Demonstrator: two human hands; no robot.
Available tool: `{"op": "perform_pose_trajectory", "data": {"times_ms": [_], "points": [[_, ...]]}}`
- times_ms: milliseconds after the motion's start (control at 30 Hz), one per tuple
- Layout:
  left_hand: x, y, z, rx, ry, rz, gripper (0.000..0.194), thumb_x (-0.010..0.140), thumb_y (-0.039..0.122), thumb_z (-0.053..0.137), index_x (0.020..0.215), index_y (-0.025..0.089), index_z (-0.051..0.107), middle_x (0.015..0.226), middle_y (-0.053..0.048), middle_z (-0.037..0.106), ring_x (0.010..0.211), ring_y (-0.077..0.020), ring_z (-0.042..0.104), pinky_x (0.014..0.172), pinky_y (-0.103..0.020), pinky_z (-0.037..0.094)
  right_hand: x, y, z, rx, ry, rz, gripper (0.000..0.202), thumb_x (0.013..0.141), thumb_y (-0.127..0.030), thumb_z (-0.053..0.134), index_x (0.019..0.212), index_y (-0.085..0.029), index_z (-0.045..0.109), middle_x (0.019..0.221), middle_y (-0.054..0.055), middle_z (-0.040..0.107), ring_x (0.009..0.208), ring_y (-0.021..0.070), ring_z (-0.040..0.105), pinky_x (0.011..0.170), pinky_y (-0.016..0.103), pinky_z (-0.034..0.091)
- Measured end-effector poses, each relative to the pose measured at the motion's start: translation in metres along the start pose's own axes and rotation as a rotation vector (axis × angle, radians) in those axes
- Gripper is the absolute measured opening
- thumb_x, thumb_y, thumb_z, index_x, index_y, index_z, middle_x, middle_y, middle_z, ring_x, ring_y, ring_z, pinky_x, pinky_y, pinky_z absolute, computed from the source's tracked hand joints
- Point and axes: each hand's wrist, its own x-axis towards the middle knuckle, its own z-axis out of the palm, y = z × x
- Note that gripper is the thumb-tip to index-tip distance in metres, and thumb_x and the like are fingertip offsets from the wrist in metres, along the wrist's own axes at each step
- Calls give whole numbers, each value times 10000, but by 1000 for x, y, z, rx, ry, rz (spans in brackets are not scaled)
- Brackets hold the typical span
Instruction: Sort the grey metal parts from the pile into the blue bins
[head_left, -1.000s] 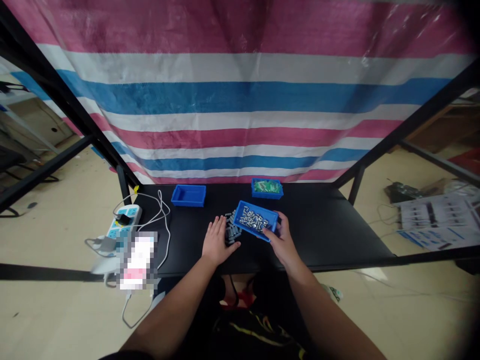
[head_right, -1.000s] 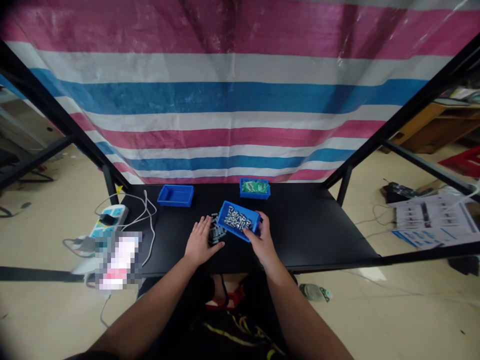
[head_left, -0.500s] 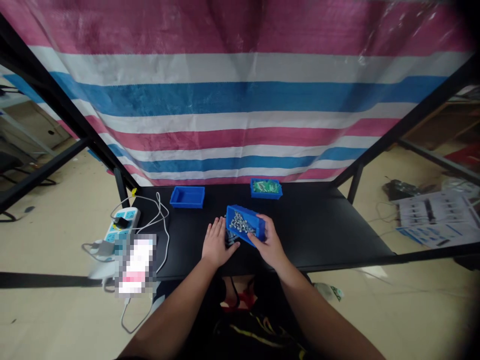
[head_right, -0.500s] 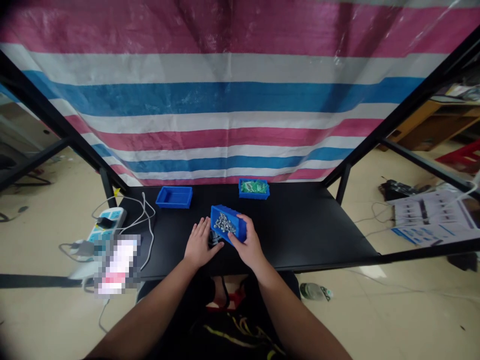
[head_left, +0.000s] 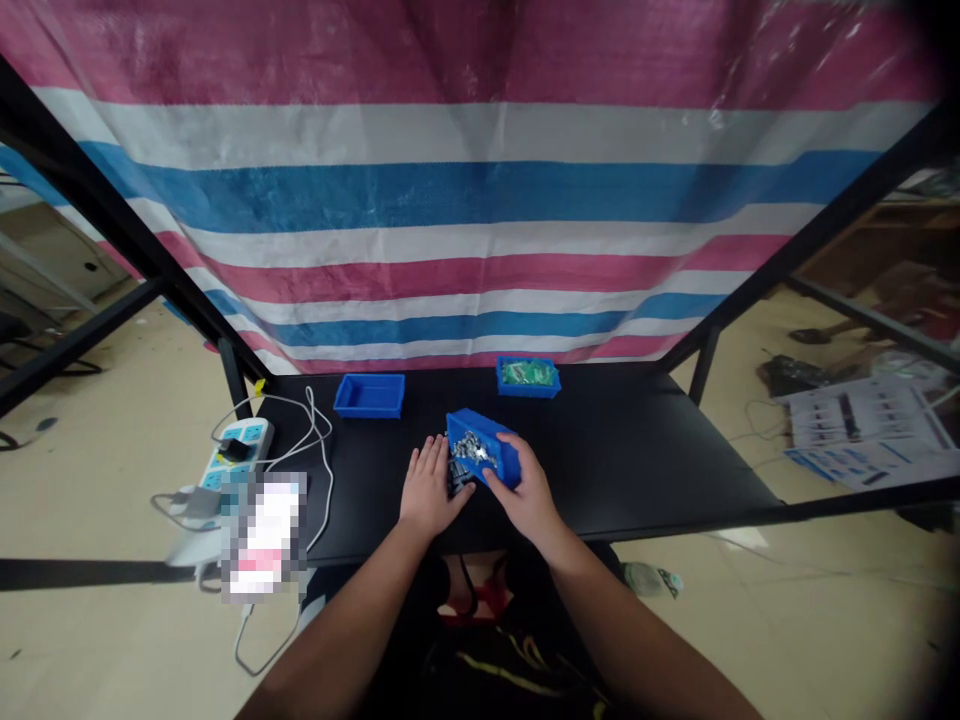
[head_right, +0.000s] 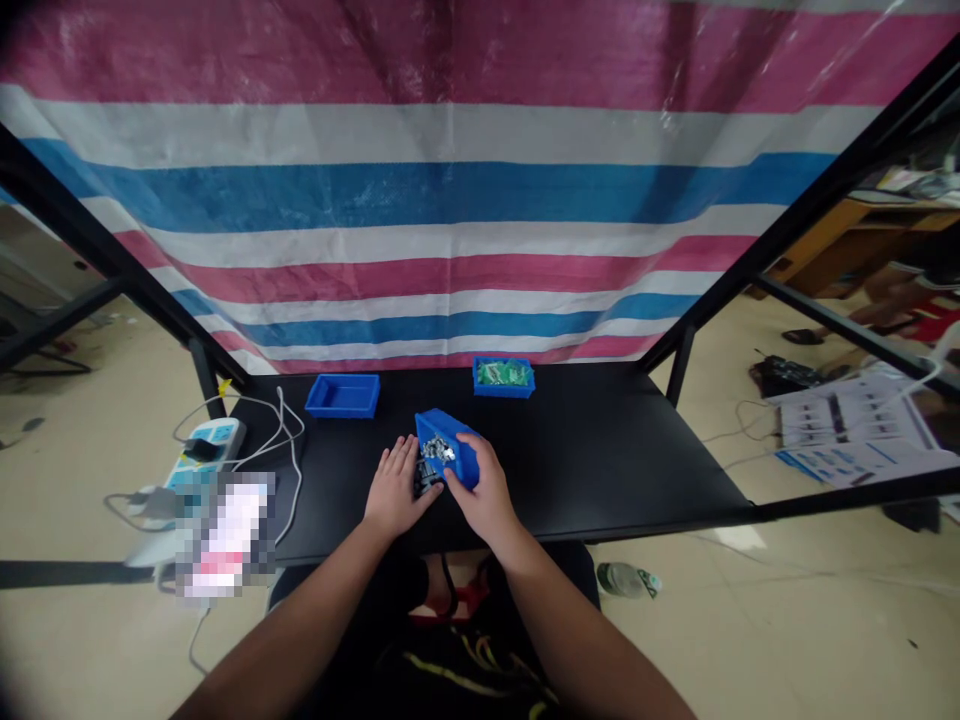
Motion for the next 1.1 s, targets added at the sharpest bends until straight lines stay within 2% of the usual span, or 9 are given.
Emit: {"op": "perform_pose_trajectory", "data": {"times_ms": [167,300,667,1100], "points": [[-1,0,0,12,-6,3,867,907,624,523,1585,141,279,1644,-141,299,1544,-322,214,1260,-538,175,0,-3,-1,51,18,12,461,803,-297,736,1253,-306,638,1330,78,612,1284,333,549,1150,543,389],[0,-1,2,18,-1,8,811,918,617,511,1568,167,329,1649,-129,293,1546,-321,209,1260,-544,171,0,-1,-2,16,-2,-13,457,844,-284,699,1291,-321,609,1420,76,555,1331,328,518,1162,550,378],[-1,-1,2,26,11,11,871,917,617,512,1588,121,262,1640,-151,307,1542,-321,222,1256,-549,188,2,5,-3,-154,28,-163,442,886,-247,665,1318,-271,570,1415,113,553,1297,298,563,1100,518,473],[1,0,2,15,22,14,836,909,589,540,1569,130,311,1635,-146,320,1536,-320,240,1254,-553,194,6,0,-6,-283,-18,-239,412,908,-211,636,1309,-297,589,1448,98,529,1310,287,564,1093,487,503]]}}
